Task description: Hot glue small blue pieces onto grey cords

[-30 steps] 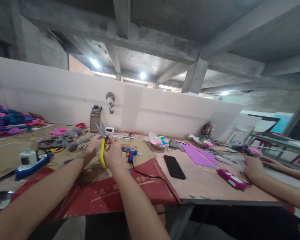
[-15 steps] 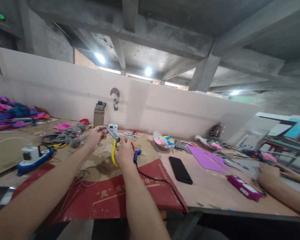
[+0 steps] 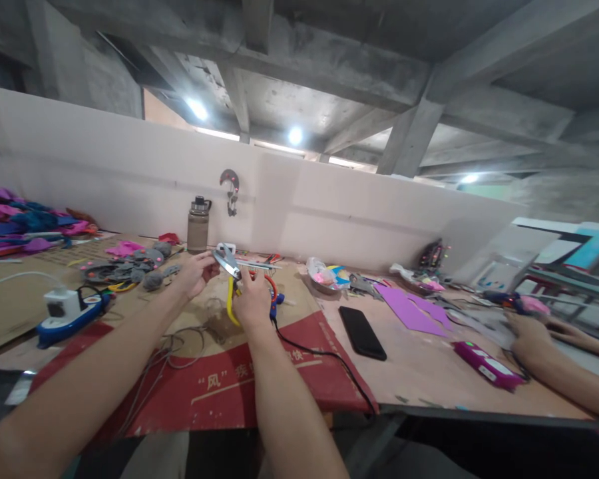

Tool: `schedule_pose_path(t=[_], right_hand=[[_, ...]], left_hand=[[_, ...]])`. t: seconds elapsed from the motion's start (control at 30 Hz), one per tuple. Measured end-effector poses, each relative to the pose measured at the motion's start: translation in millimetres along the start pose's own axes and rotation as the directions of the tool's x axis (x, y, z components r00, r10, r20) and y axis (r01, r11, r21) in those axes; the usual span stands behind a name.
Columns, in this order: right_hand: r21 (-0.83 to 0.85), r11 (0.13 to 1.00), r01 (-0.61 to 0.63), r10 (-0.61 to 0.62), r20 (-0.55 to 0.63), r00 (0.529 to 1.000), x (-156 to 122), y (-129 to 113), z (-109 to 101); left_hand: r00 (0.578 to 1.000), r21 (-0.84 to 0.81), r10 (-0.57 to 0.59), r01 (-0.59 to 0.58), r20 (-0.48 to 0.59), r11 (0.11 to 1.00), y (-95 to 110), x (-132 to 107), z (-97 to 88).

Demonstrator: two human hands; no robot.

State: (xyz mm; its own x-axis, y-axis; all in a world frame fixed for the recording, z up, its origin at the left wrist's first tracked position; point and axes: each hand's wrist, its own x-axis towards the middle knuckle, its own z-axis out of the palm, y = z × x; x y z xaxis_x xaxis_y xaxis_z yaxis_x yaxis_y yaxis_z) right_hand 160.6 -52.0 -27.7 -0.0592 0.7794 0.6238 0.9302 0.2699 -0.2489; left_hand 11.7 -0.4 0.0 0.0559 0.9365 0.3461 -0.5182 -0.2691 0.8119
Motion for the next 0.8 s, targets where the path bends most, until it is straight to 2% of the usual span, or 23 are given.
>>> schedule_pose_path(t=[0.3, 0.63, 0.8], right_hand=[[-0.084, 0.996, -0.012, 0.013, 0.018, 1.000, 2.7, 2.0, 5.0], [-0.095, 0.995, 0.000, 0.003, 0.023, 1.000, 2.6, 1.3, 7.3], [-0.120, 0.993, 0.001, 0.014, 0.126, 0.992, 6.9, -2.8, 19.4]], left_hand=[[0.996, -0.028, -0.091, 0.092, 0.012, 0.995, 1.8, 1.0, -1.4], [0.997, -0.023, -0.070, 0.069, -0.036, 0.997, 0.4, 3.1, -3.3], [0.987, 0.097, -0.058, 0.073, -0.147, 0.993, -2.7, 5.3, -10.6]])
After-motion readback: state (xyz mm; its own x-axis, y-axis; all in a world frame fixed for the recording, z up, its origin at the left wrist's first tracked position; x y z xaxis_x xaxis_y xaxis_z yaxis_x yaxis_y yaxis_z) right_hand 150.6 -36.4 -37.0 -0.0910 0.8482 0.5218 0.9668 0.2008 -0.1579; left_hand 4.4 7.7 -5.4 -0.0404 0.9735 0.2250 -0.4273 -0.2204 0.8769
